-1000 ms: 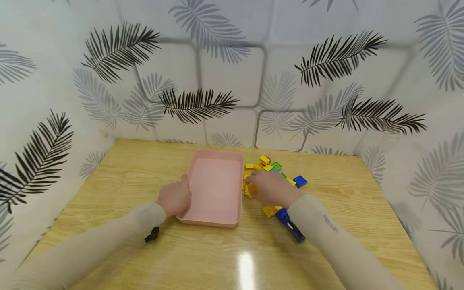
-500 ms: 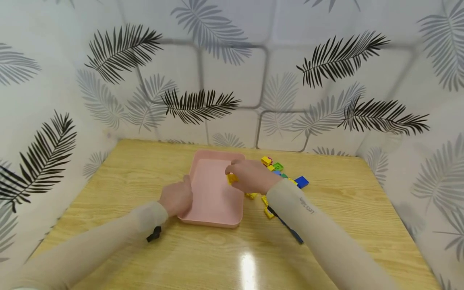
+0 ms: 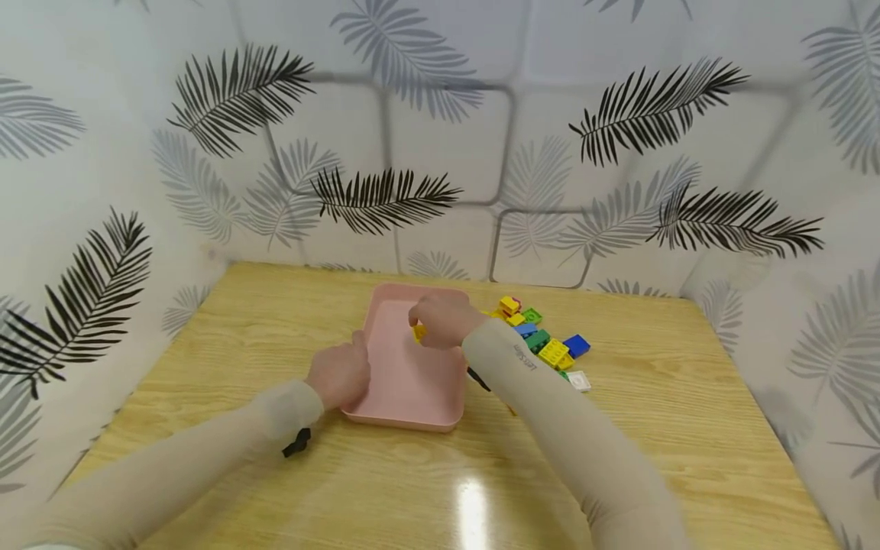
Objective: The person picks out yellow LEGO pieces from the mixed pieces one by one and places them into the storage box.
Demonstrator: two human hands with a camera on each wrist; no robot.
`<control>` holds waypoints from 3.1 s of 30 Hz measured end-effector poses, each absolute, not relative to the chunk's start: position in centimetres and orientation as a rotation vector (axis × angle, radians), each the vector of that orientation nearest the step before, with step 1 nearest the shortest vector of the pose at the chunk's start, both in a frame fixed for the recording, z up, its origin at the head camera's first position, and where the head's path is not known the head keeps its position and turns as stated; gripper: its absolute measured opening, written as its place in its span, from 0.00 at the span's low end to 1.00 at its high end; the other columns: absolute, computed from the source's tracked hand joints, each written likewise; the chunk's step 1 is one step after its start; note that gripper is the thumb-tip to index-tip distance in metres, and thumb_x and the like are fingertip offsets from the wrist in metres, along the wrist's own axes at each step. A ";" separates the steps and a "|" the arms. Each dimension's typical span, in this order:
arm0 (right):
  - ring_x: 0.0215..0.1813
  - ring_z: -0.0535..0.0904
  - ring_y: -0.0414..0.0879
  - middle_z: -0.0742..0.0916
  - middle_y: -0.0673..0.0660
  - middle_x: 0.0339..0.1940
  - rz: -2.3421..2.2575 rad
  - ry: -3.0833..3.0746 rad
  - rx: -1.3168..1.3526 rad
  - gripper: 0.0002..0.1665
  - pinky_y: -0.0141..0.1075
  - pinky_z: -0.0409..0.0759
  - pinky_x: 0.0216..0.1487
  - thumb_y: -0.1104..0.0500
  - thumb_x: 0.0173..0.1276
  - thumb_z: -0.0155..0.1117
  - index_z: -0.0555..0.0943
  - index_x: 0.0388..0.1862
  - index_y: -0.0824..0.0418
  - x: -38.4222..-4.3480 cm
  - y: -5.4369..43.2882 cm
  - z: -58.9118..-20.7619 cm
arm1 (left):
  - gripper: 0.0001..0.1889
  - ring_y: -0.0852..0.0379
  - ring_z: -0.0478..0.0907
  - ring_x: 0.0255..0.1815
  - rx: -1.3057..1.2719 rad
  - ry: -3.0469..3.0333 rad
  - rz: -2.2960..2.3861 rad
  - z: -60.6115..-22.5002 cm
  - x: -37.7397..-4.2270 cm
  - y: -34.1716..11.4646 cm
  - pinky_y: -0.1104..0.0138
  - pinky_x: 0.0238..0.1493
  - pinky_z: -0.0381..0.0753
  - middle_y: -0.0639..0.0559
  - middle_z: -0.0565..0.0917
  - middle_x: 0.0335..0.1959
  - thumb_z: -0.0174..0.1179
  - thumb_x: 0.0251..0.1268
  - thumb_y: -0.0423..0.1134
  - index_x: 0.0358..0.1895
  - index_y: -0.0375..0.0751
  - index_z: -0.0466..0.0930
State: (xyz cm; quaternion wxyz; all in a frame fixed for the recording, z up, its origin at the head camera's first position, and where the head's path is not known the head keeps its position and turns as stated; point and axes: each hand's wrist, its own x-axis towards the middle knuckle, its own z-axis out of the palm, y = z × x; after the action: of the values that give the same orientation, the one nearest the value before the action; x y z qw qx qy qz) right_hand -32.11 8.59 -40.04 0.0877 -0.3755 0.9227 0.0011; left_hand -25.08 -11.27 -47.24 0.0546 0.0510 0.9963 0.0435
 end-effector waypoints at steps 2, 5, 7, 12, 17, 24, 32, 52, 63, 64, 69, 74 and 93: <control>0.51 0.81 0.46 0.86 0.51 0.50 0.032 2.750 -1.116 0.19 0.42 0.81 0.54 0.55 0.66 0.71 0.85 0.57 0.53 -32.6 8.2 -40.3 | 0.30 0.52 0.78 0.22 0.152 3.019 0.137 -47.1 -25.1 -11.2 0.56 0.26 0.81 0.44 0.80 0.24 0.49 0.74 0.38 0.72 0.25 0.58; 0.50 0.81 0.45 0.87 0.51 0.49 0.067 2.755 -1.097 0.19 0.42 0.82 0.50 0.53 0.66 0.70 0.86 0.56 0.50 -32.9 7.6 -40.5 | 0.29 0.53 0.78 0.22 0.154 3.020 0.125 -47.2 -25.1 -11.2 0.56 0.26 0.81 0.44 0.81 0.24 0.50 0.74 0.39 0.72 0.25 0.59; 0.49 0.81 0.44 0.87 0.50 0.49 0.084 2.756 -1.082 0.19 0.41 0.82 0.49 0.52 0.66 0.71 0.86 0.56 0.49 -32.9 7.3 -40.5 | 0.30 0.53 0.78 0.21 0.155 3.022 0.107 -47.3 -25.2 -11.2 0.57 0.25 0.81 0.45 0.80 0.24 0.50 0.74 0.39 0.72 0.25 0.59; 0.50 0.81 0.45 0.87 0.51 0.50 0.063 2.730 -1.063 0.21 0.40 0.81 0.53 0.52 0.65 0.73 0.86 0.57 0.51 -32.8 7.0 -40.7 | 0.30 0.53 0.79 0.22 0.156 3.042 0.082 -47.6 -25.3 -11.4 0.57 0.25 0.81 0.44 0.81 0.25 0.52 0.72 0.39 0.71 0.25 0.59; 0.50 0.81 0.47 0.86 0.54 0.51 0.024 2.716 -1.082 0.21 0.41 0.80 0.54 0.53 0.65 0.73 0.85 0.57 0.54 -32.8 7.7 -41.1 | 0.31 0.52 0.80 0.24 0.167 3.047 0.091 -47.4 -25.2 -11.3 0.56 0.25 0.81 0.43 0.83 0.27 0.53 0.72 0.39 0.71 0.24 0.59; 0.51 0.79 0.48 0.85 0.56 0.52 -0.074 2.725 -1.034 0.21 0.44 0.81 0.54 0.55 0.68 0.70 0.83 0.59 0.56 -31.7 10.0 -40.4 | 0.31 0.54 0.77 0.20 0.169 3.048 0.104 -47.3 -25.0 -11.5 0.59 0.22 0.78 0.45 0.80 0.23 0.50 0.73 0.39 0.73 0.25 0.59; 0.49 0.83 0.48 0.84 0.56 0.58 -0.154 2.786 -1.002 0.21 0.44 0.82 0.51 0.54 0.70 0.68 0.82 0.60 0.57 -28.7 14.4 -38.4 | 0.30 0.55 0.76 0.20 0.161 3.039 0.110 -47.4 -25.1 -11.3 0.60 0.21 0.78 0.47 0.79 0.22 0.48 0.74 0.40 0.73 0.27 0.59; 0.61 0.81 0.54 0.85 0.54 0.59 -0.038 2.721 -0.745 0.25 0.53 0.78 0.61 0.51 0.67 0.71 0.82 0.62 0.53 -23.8 21.8 -40.6 | 0.32 0.53 0.78 0.26 0.137 2.939 0.161 -46.6 -25.4 -11.1 0.56 0.34 0.83 0.43 0.83 0.32 0.48 0.75 0.40 0.75 0.24 0.54; 0.51 0.83 0.48 0.86 0.52 0.52 -0.038 2.728 -0.887 0.21 0.48 0.81 0.56 0.56 0.61 0.76 0.86 0.54 0.54 -22.7 23.0 -42.1 | 0.31 0.53 0.78 0.26 0.118 2.941 0.204 -46.7 -25.3 -11.2 0.55 0.37 0.83 0.45 0.81 0.28 0.47 0.75 0.39 0.74 0.24 0.55; 0.49 0.83 0.46 0.86 0.52 0.50 -0.036 2.733 -0.907 0.21 0.47 0.82 0.55 0.56 0.60 0.76 0.86 0.53 0.54 -22.7 23.0 -42.2 | 0.30 0.53 0.78 0.25 0.120 2.945 0.204 -46.7 -25.3 -11.2 0.55 0.35 0.83 0.45 0.80 0.27 0.47 0.75 0.39 0.73 0.24 0.55; 0.46 0.82 0.45 0.85 0.51 0.49 -0.014 2.752 -0.919 0.20 0.45 0.83 0.53 0.57 0.60 0.77 0.87 0.52 0.53 -22.8 23.1 -42.8 | 0.30 0.54 0.77 0.23 0.130 2.946 0.219 -46.7 -25.2 -11.3 0.58 0.29 0.81 0.47 0.79 0.24 0.48 0.76 0.39 0.73 0.23 0.55; 0.44 0.81 0.43 0.84 0.50 0.48 -0.001 2.769 -0.887 0.19 0.44 0.83 0.52 0.56 0.60 0.77 0.87 0.51 0.52 -22.8 22.9 -43.1 | 0.31 0.54 0.77 0.22 0.114 2.926 0.247 -46.8 -25.2 -11.3 0.60 0.26 0.79 0.47 0.79 0.24 0.47 0.76 0.39 0.74 0.24 0.54; 0.50 0.83 0.47 0.86 0.52 0.52 -0.050 2.835 -0.884 0.21 0.47 0.83 0.54 0.54 0.62 0.75 0.85 0.55 0.54 -23.0 22.0 -41.8 | 0.35 0.52 0.78 0.23 0.079 2.925 0.390 -46.7 -25.0 -12.3 0.60 0.25 0.77 0.44 0.82 0.28 0.48 0.75 0.47 0.74 0.26 0.54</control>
State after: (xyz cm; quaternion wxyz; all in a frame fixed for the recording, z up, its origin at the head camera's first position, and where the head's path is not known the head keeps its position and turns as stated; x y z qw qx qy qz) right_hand -23.03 22.03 -41.77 0.0856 -0.2966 0.9510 -0.0169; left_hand -25.05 -12.26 -46.75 0.0946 0.0267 0.9864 0.1314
